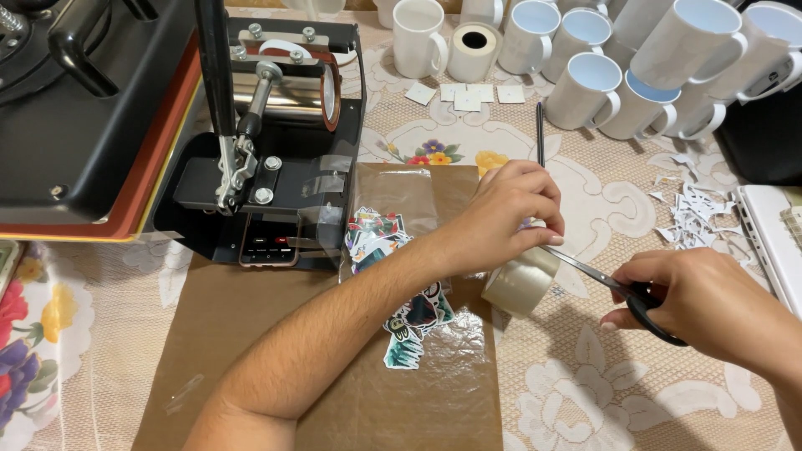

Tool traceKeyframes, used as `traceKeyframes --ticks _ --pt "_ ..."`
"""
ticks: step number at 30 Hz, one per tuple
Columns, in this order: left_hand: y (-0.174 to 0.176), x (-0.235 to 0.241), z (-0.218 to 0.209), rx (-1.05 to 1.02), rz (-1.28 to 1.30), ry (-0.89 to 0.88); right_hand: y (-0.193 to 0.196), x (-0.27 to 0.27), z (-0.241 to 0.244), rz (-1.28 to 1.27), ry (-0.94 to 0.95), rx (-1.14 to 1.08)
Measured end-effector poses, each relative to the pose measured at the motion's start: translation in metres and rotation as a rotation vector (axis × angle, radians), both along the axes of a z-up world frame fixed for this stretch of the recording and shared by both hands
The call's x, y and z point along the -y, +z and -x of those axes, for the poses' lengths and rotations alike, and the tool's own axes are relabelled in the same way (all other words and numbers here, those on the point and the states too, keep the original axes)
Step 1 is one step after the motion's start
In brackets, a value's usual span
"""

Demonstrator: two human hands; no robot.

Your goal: The person is cutting small pieces of adhesive tape with scissors and attaching them to the back of various stickers on a workspace.

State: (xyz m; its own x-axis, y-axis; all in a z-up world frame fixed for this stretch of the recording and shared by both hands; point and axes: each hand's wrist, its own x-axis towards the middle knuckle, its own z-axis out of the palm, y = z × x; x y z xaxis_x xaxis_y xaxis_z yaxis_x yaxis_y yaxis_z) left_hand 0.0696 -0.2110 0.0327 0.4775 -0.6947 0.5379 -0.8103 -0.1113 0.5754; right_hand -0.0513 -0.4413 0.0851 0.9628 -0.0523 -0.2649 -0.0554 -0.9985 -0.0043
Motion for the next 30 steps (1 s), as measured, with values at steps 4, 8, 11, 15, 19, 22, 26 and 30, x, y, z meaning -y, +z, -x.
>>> traceKeyframes --ticks 4,8,11,15,19,22,26,30 --pt "0.015 -0.019 0.021 -0.019 0.142 0.005 -0.008 0.008 0.002 -0.021 -0.005 0.006" --pt "0.027 -0.087 0.069 0.046 0.245 0.192 -0.026 0.020 -0.005 0.026 -0.034 0.018" --pt "0.003 -0.155 0.078 0.090 0.186 0.521 -0.058 0.040 -0.006 -0.190 -0.001 0.194" --pt "-0.002 -0.235 0.108 0.122 0.145 0.888 -0.103 0.069 -0.012 -0.569 0.111 0.320" --pt "-0.013 -0.285 0.125 0.289 0.179 1.098 -0.119 0.083 -0.019 -0.570 0.155 0.331" --pt "-0.026 -0.315 0.114 0.281 0.083 1.217 -0.116 0.083 -0.021 -0.512 0.107 0.286" --pt "-0.036 -0.329 0.090 0.198 0.031 1.274 -0.119 0.090 -0.024 -0.475 0.077 0.250" --pt "-0.047 -0.336 0.078 0.199 0.031 1.280 -0.119 0.090 -0.023 -0.468 0.117 0.276"
